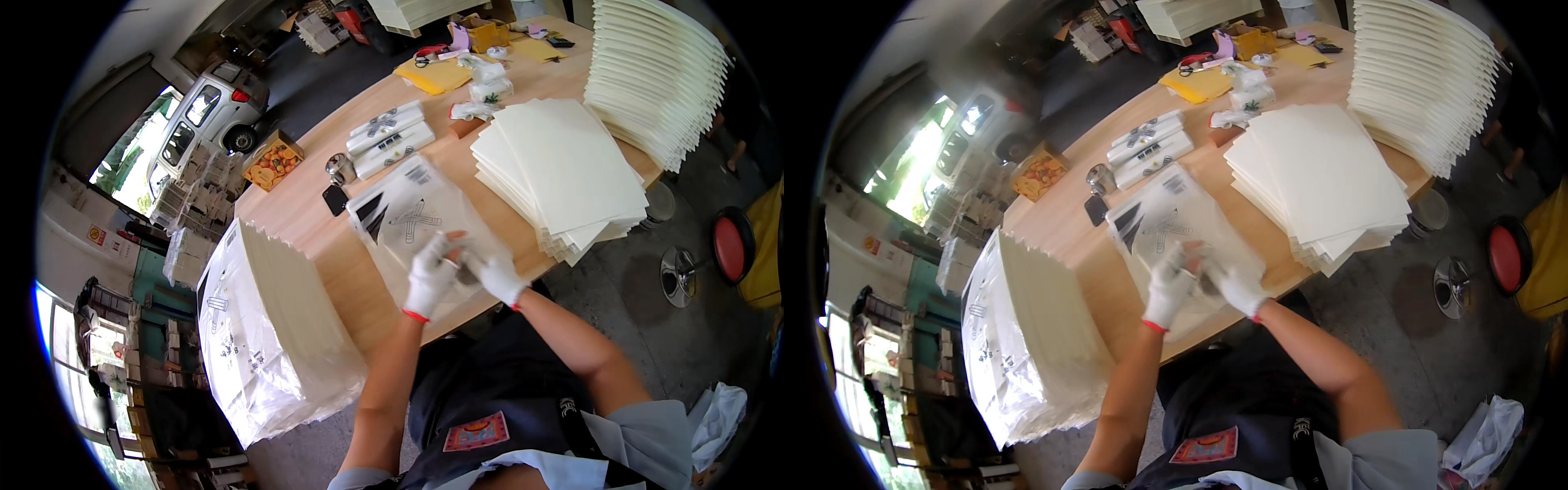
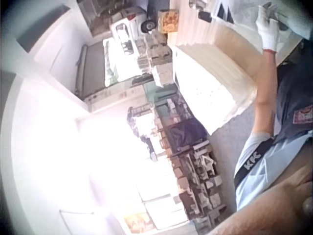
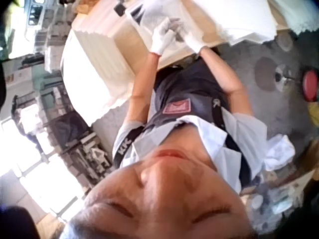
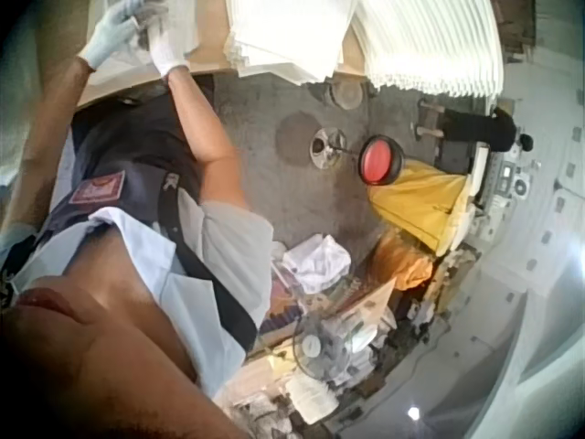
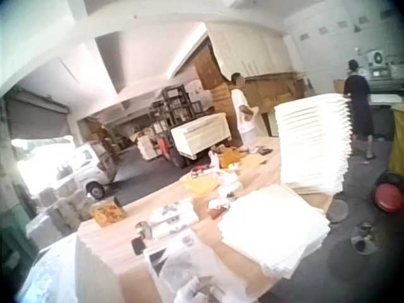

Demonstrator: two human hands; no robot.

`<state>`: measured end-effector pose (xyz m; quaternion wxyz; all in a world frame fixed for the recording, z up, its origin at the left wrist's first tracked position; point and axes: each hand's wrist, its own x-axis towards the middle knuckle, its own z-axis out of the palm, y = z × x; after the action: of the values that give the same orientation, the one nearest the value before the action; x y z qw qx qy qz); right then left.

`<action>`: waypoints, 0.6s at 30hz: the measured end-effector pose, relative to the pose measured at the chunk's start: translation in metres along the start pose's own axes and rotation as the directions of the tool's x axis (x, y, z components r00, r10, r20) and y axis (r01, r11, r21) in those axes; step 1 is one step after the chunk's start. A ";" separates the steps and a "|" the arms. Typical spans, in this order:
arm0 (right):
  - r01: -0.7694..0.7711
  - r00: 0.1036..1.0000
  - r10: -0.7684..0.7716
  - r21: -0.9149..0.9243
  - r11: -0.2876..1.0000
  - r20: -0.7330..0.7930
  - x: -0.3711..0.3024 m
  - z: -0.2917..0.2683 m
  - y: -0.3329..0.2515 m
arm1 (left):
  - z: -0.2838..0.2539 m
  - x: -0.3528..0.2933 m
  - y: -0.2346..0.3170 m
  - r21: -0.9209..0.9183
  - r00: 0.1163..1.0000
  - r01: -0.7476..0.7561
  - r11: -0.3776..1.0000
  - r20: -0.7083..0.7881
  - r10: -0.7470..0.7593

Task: The person repeatedly picks up stacks of white paper sheets from a table and places them into clear plastic packaging bags. They then fold the top of the bags to seal the contents. The process is repeated continuously with multiple stacks of paper.

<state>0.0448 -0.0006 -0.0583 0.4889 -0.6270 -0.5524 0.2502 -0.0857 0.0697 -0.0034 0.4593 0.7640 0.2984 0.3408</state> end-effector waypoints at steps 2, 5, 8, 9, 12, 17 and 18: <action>0.056 0.975 0.066 -0.524 0.850 0.211 0.015 0.027 0.043 | 0.044 -0.013 0.020 0.200 0.909 -0.416 0.887 0.121 0.399; 0.056 0.972 0.029 -0.344 0.937 0.235 -0.006 0.025 0.051 | 0.076 -0.055 0.075 0.257 0.775 -0.620 0.741 0.344 0.530; 0.117 0.950 -0.025 -0.283 0.952 0.310 -0.014 0.034 0.050 | 0.073 -0.087 0.073 0.239 0.853 -0.436 0.868 0.417 0.314; 0.112 0.961 -0.023 -0.311 0.944 0.276 -0.019 0.019 0.056 | 0.079 -0.081 0.069 0.243 0.869 -0.434 0.868 0.369 0.331; 0.223 0.940 -0.105 -0.350 0.910 0.326 -0.022 0.000 0.063 | 0.074 -0.070 0.020 0.262 0.964 -0.257 0.930 0.134 0.229; 0.194 0.946 -0.323 -0.734 0.651 -0.037 -0.034 -0.098 -0.007 | 0.052 -0.066 -0.027 -0.234 0.967 0.216 0.948 -0.080 -0.240; 0.109 0.932 -0.347 -0.835 0.540 -0.102 -0.031 -0.112 -0.005 | 0.056 -0.061 -0.025 -0.280 0.953 0.278 0.919 -0.038 -0.300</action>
<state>0.1303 -0.0679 -0.0164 0.2390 -0.7294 -0.6145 -0.1825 -0.0808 0.0050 -0.0598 0.5925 0.6272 0.3766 0.3373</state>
